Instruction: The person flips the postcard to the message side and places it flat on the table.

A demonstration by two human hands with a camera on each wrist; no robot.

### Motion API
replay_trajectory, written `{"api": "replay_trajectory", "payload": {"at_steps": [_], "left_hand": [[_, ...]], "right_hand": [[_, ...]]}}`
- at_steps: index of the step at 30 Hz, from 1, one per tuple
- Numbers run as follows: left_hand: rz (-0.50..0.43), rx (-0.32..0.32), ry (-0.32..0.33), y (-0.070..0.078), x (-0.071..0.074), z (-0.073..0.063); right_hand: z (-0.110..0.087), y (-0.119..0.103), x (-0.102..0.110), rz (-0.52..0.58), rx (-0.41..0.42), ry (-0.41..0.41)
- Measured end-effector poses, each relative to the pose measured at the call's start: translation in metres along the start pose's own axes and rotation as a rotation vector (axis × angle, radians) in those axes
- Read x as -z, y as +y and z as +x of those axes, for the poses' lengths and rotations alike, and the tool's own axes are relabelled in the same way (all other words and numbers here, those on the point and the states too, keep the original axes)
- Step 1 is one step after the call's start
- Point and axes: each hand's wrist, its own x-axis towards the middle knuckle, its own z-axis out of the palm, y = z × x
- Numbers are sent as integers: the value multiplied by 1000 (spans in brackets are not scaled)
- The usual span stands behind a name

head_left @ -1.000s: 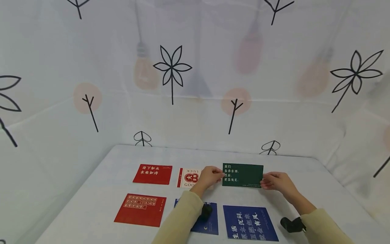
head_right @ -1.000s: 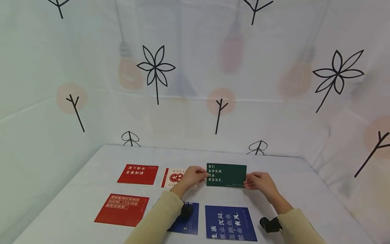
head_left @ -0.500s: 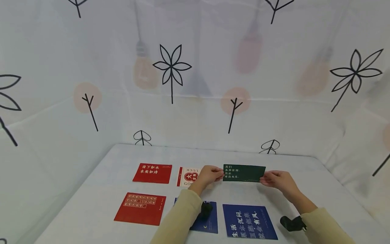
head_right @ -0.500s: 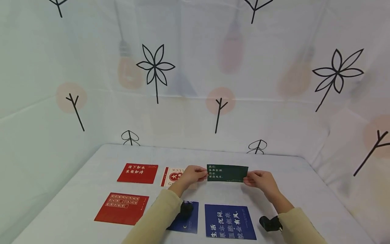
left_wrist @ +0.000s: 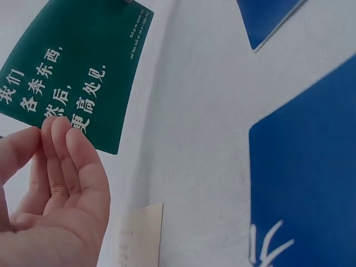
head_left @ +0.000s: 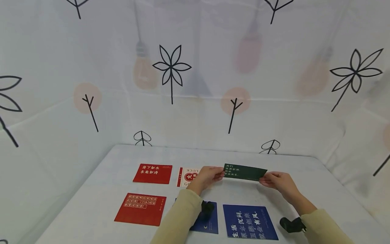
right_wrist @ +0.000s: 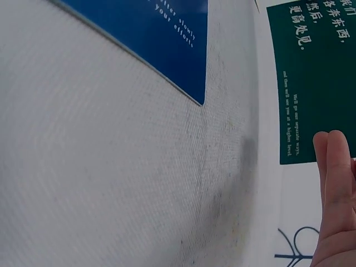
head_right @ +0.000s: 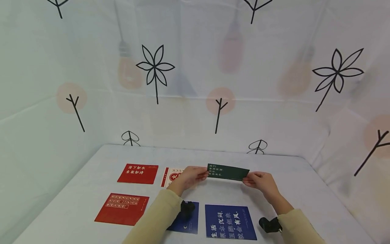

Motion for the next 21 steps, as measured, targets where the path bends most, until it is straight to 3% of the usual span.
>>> {"api": "replay_trajectory", "payload": {"at_steps": [9,21], "left_hand": [[-89,20,51,-2,-2,2],[-150,40,14,1,3,-3]], "right_hand": [[2,0,-1,30,8,10],[1,1,-1,64,15,12]]}}
